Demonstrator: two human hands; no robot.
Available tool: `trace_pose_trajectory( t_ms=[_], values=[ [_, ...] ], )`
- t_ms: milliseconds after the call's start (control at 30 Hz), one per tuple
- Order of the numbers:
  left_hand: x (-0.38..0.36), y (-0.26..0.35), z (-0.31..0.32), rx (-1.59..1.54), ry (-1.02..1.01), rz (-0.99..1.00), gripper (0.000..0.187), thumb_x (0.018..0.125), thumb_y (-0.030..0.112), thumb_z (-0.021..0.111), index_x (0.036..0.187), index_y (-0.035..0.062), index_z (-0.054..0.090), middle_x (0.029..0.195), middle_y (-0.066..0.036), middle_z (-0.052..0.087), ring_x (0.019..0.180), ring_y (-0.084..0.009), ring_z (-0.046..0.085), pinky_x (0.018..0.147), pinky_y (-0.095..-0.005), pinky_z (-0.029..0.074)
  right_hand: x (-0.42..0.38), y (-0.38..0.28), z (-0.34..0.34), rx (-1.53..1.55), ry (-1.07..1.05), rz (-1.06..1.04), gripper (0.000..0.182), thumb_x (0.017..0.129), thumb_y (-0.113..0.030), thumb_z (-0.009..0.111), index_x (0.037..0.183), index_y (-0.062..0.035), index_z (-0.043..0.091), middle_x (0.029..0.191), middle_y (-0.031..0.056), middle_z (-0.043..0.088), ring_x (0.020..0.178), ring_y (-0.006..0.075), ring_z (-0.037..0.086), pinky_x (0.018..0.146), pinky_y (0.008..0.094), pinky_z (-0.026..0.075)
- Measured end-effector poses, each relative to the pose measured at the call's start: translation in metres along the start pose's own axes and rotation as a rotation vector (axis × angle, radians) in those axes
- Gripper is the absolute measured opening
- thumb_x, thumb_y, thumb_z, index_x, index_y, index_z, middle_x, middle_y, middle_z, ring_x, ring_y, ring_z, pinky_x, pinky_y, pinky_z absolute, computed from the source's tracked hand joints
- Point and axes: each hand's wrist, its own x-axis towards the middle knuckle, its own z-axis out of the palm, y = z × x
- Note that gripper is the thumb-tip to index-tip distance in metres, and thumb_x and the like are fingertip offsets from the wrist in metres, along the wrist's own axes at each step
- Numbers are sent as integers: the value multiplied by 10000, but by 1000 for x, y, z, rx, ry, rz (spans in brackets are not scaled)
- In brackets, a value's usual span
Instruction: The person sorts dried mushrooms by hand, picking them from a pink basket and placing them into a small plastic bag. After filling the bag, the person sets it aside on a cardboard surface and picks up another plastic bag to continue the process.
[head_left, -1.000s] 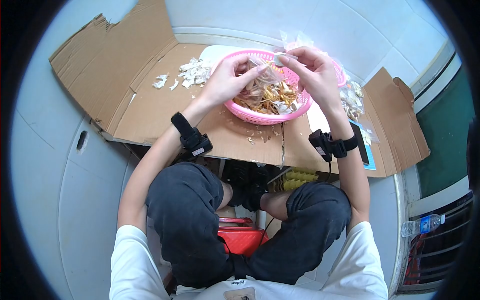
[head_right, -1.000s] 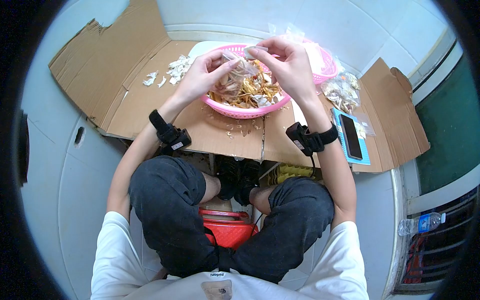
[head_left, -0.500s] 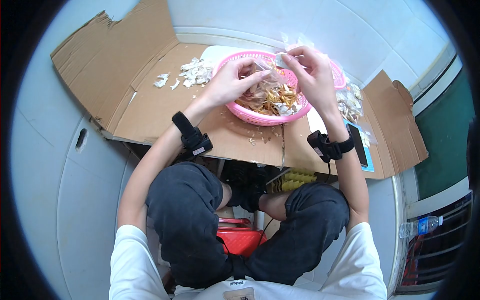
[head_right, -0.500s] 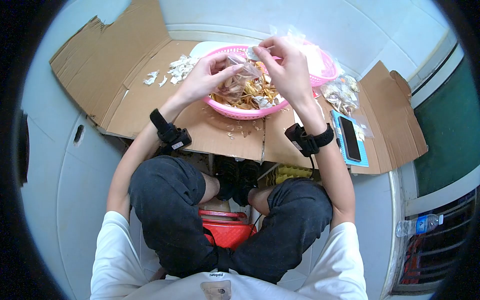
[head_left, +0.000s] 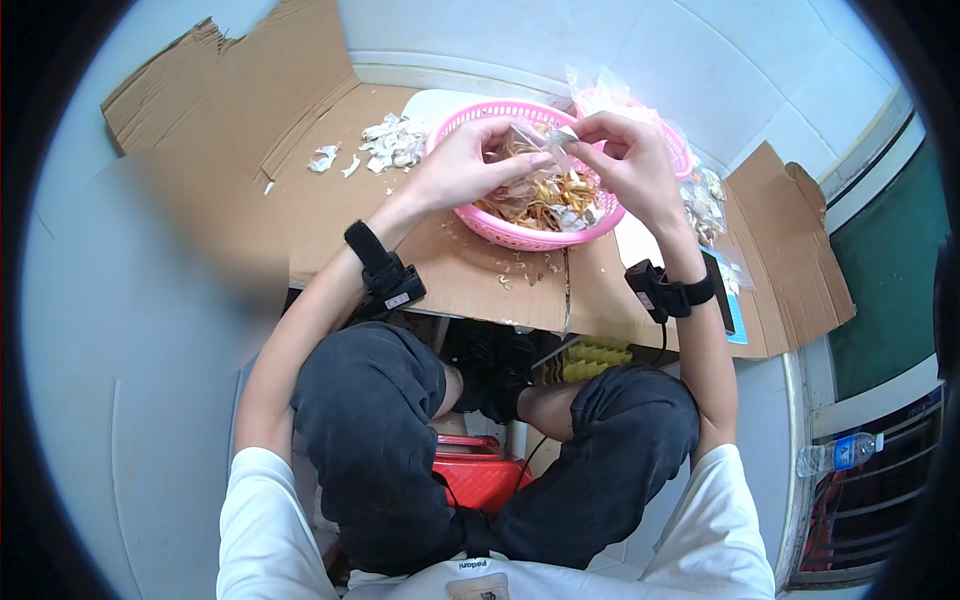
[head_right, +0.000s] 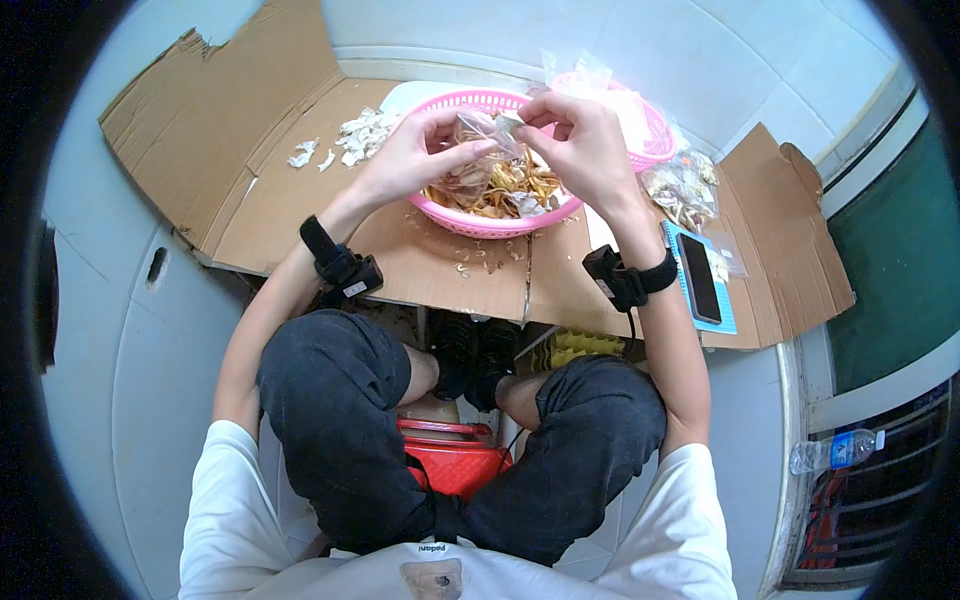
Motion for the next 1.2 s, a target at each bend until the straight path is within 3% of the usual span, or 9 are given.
trace_pose_trajectory(
  t_ms=[300, 367, 500, 567, 900, 1000, 1100, 1167, 1200],
  values=[
    [2, -10, -1, 161, -56, 29, 463, 905, 196, 776, 1283, 8, 585, 1128, -71, 691, 1041, -129, 649, 922, -318, 545, 0, -20, -3, -266, 35, -228, 139, 819, -102, 764, 915, -11, 719, 765, 81, 714, 641, 151, 642, 619, 290, 501],
    [2, -11, -1, 101, -93, 48, 472, 898, 190, 779, 1279, -1, 576, 1141, -79, 683, 1062, -146, 645, 941, -332, 541, 2, -17, -4, -319, -30, -173, 152, 817, -112, 767, 919, -13, 714, 775, 90, 717, 684, 186, 672, 645, 309, 512],
    [2, -14, -1, 118, -74, 81, 477, 889, 188, 785, 1273, 0, 574, 1126, -76, 683, 1048, -141, 644, 942, -326, 534, 4, -17, -5, -247, -45, -111, 162, 824, -126, 772, 916, -6, 713, 774, 91, 719, 691, 160, 671, 646, 303, 511],
    [3, -16, -2, 113, -84, 105, 467, 884, 182, 786, 1261, 1, 577, 1100, -74, 681, 1025, -133, 640, 919, -312, 530, 6, -13, -5, -6, -139, 36, 173, 837, -143, 774, 916, 0, 718, 778, 100, 720, 693, 140, 671, 644, 304, 514],
    [3, -15, -1, 263, -95, 86, 423, 879, 186, 778, 1216, 4, 599, 1030, -33, 663, 968, -104, 602, 890, -295, 492, 8, -17, -4, -213, -144, -15, 169, 841, -144, 762, 923, -1, 725, 737, 91, 740, 629, 127, 677, 600, 279, 520],
    [3, -18, -1, 196, -82, 108, 405, 881, 199, 778, 1197, 8, 611, 1015, -29, 653, 940, -100, 589, 860, -291, 484, 10, -28, -9, -161, -366, 183, 153, 841, -129, 738, 918, 3, 722, 746, 112, 739, 666, 151, 707, 634, 295, 542],
    [2, -9, -1, 197, -120, 116, 400, 890, 171, 761, 1215, 7, 596, 1044, -41, 664, 968, -99, 606, 895, -295, 495, 11, -23, -1, -191, -314, 48, 146, 838, -122, 725, 910, 5, 720, 748, 118, 735, 670, 156, 703, 640, 302, 542],
    [1, 3, -3, 383, -150, -25, 391, 890, 136, 752, 1222, 8, 592, 1051, -39, 671, 975, -95, 616, 901, -294, 499, 11, -18, 6, -375, -208, -180, 143, 830, -118, 723, 896, 8, 717, 740, 126, 722, 678, 178, 704, 652, 312, 543],
    [2, -2, -1, 383, -151, -24, 391, 890, 136, 752, 1222, 8, 592, 1051, -39, 671, 975, -95, 616, 901, -294, 499, 11, -22, 3, -375, -207, -179, 143, 830, -118, 723, 896, 8, 717, 740, 126, 722, 678, 178, 704, 652, 312, 543]
  ],
)
